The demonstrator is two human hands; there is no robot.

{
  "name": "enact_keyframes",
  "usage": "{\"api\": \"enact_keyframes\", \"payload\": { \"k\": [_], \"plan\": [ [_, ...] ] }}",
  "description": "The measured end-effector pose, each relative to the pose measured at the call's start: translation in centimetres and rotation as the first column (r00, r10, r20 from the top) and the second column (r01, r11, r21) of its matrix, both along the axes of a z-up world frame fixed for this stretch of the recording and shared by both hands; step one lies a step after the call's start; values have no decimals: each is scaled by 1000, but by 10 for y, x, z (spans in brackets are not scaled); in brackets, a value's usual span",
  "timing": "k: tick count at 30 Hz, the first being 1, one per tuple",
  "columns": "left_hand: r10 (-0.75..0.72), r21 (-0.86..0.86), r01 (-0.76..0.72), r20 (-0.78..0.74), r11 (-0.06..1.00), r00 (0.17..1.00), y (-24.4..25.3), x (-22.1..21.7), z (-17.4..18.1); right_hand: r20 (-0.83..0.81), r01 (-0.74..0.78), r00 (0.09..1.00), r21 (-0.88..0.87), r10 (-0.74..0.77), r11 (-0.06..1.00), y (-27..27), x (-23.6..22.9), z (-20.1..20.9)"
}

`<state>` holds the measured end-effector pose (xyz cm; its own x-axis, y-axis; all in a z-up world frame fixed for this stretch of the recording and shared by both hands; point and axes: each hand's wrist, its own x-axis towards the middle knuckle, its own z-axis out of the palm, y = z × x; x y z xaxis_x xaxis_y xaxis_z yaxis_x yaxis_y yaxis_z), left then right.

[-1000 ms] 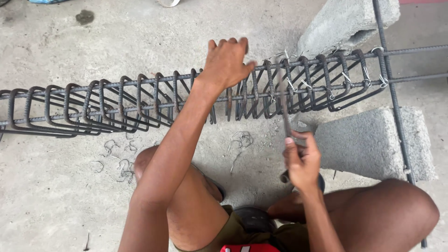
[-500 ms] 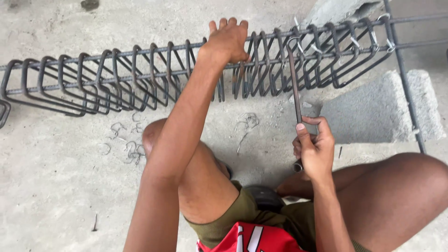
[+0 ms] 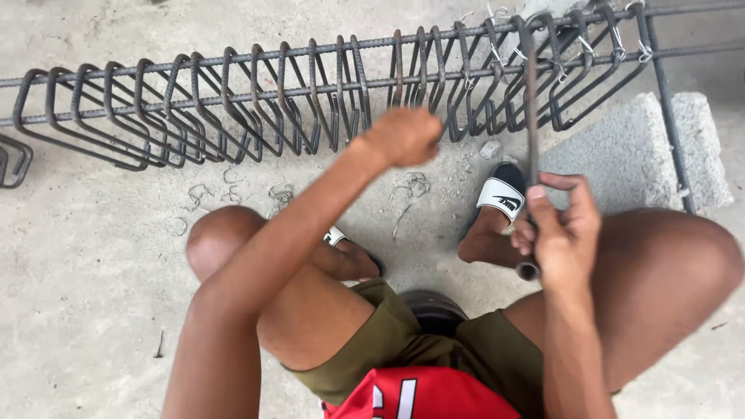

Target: Tying steel rebar stirrups to longitudinal bars using wire and a manual twisting tool

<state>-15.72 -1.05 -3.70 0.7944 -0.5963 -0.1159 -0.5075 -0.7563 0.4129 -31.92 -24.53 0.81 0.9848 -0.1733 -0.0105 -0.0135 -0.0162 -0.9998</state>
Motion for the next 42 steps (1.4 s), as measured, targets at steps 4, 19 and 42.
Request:
{"api": "enact_keyframes", "payload": {
  "k": [4,19,42],
  "plan": [
    [-4,407,62,-143,911,990,-48,-21,-97,84,-120,988,-83,127,989,-33,14,51],
    [424,382,-359,-99,851,900,-78,-48,-376,72,-154,987,107,147,982,-53,84,23],
    [414,142,-395,-149,908,898,-67,-33,-412,-325,-68,946,-234,-12,970,101,149,-78]
  ]
}}
